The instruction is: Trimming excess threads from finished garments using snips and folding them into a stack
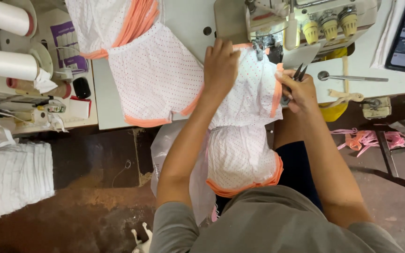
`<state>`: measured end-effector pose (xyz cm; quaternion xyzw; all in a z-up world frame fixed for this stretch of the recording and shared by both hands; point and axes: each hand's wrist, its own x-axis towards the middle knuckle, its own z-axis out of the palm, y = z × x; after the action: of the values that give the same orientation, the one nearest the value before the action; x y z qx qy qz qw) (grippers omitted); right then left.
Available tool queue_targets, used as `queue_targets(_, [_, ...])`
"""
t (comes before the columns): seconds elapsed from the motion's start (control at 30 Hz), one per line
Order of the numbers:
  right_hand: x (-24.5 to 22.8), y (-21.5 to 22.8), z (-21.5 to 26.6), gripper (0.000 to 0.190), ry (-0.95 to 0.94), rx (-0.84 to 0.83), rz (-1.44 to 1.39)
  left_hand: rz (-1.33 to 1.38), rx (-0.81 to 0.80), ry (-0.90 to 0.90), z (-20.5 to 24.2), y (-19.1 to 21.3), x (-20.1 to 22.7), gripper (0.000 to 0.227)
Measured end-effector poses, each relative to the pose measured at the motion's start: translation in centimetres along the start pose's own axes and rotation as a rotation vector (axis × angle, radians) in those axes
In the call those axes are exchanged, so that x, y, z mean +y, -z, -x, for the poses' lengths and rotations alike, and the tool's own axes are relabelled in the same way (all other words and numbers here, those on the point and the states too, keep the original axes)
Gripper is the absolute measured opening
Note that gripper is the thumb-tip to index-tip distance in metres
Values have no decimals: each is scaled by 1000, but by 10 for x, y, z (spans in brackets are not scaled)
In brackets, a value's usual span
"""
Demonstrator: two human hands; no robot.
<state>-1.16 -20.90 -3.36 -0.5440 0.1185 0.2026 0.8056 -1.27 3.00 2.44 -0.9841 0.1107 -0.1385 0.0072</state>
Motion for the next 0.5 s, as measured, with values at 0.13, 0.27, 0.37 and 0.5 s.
queue_targets(0.13, [37, 18, -26, 16, 147, 11, -44, 30, 300, 18, 10, -36, 38, 6])
queue_targets(0.27, [23, 7, -18, 17, 110, 6, -104, 291, 417, 124, 0, -58, 73, 12])
queue_targets(0.37, [25, 16, -29, 18, 110, -18, -150, 444, 397, 338, 21, -21, 84, 28])
queue_targets(0.5, [28, 35, -43, 12, 31, -86, -230, 853, -22, 773, 104, 1, 60, 83])
